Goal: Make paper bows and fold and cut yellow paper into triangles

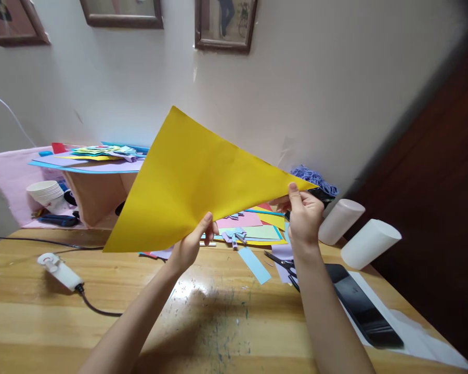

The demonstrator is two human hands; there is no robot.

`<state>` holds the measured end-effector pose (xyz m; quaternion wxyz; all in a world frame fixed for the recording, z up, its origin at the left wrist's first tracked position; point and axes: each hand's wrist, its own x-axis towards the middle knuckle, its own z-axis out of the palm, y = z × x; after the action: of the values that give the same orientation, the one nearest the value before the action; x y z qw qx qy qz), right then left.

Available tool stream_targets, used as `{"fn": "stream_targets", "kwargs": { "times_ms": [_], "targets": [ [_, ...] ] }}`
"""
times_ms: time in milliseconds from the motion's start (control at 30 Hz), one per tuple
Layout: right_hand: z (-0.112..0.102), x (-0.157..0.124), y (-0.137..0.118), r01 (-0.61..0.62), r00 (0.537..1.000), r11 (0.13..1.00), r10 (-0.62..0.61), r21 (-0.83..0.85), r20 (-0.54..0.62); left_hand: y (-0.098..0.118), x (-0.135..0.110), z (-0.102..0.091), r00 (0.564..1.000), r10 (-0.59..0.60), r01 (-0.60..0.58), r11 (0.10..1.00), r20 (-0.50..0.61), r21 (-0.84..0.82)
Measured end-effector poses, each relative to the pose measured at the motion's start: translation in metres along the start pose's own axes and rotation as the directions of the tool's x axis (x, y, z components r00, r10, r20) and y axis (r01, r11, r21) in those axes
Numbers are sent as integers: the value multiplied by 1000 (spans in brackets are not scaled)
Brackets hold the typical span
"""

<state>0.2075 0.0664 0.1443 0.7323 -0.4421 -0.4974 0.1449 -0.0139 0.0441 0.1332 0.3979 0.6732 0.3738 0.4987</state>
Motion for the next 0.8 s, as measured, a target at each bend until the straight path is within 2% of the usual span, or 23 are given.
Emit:
{"fn": "stream_targets", "kwargs": {
  "times_ms": [167, 300, 367, 433, 500, 533, 600, 633, 700, 800],
  "targets": [
    [-7, 5, -2, 3, 998, 998, 1, 66, -62, -3, 1, -4, 999, 46, -46, 998, 15, -42],
    [-9, 8, -5, -64, 992, 976, 85, 209, -95, -8, 2, -6, 999, 31, -32, 995, -16, -90],
    [-7, 8, -7, -139, 988, 932, 153, 335, -14, -10, 3, -7, 999, -1, -3, 993, -41, -115],
    [-1, 4, -9, -230, 972, 883, 186, 409, 145, -11, 4, -8, 999, -27, 22, 992, -40, -121],
    [11, -6, -13, -306, 928, 874, 185, 378, 324, -10, 3, -7, 999, -37, 36, 996, -13, -88],
    [18, -13, -14, -338, 884, 889, 188, 307, 428, -9, 3, -7, 999, -39, 39, 997, 3, -61],
    [32, -28, -19, -359, 746, 925, 205, 124, 633, -5, 2, -5, 999, -34, 34, 999, 25, 3],
    [39, -36, -20, -351, 696, 934, 210, 70, 686, -4, 1, -4, 999, -25, 24, 999, 27, 36],
    [49, -47, -22, -352, 666, 935, 214, 48, 715, -2, 0, -2, 1000, 3, -5, 995, 24, 97],
    [55, -53, -18, -374, 681, 923, 209, 88, 702, -1, -1, 0, 999, 37, -40, 985, 26, 170]
  ]
}}
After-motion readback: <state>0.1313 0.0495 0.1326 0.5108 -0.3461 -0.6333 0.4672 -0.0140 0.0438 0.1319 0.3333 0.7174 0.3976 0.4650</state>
